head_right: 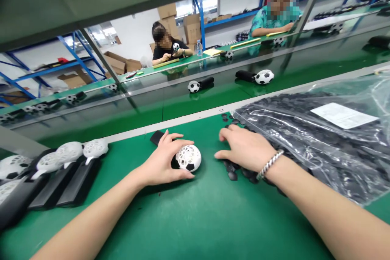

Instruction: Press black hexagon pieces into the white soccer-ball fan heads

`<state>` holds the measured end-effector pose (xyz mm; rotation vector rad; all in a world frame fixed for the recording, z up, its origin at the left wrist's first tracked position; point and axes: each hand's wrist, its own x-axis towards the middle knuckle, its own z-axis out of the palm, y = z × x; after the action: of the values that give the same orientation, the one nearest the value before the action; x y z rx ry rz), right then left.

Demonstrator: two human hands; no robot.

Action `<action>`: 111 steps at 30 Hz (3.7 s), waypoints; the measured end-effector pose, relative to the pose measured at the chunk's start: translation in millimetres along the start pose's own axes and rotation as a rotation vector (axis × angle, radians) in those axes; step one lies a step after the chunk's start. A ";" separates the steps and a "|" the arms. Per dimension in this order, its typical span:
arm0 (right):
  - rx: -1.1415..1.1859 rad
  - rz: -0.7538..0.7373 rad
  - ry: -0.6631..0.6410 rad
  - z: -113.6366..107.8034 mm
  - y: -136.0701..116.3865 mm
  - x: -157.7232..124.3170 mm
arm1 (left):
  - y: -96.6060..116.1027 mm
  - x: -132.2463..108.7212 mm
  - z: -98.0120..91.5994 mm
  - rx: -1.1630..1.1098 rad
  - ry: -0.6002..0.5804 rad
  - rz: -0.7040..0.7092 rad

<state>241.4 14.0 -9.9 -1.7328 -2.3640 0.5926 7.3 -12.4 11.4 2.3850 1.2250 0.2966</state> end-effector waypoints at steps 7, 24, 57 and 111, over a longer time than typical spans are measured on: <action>0.042 -0.054 -0.173 1.4 6.5 0.0 | 0.3 -4.5 -7.4 -0.150 -0.157 -0.134; -0.327 -0.223 0.010 16.2 -32.8 -14.7 | 0.0 -2.1 10.8 -0.283 -0.029 -0.098; 0.828 -0.125 -0.094 22.9 -48.8 -15.3 | 3.7 -0.1 22.4 -0.497 0.092 -0.247; 0.367 -0.447 0.138 12.7 -34.1 -14.5 | -11.1 -1.6 3.0 -0.519 -0.058 -0.038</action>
<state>211.6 -11.1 -6.3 -1.0187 -2.2592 0.7412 -0.4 -8.9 3.5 1.9084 1.0146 0.4666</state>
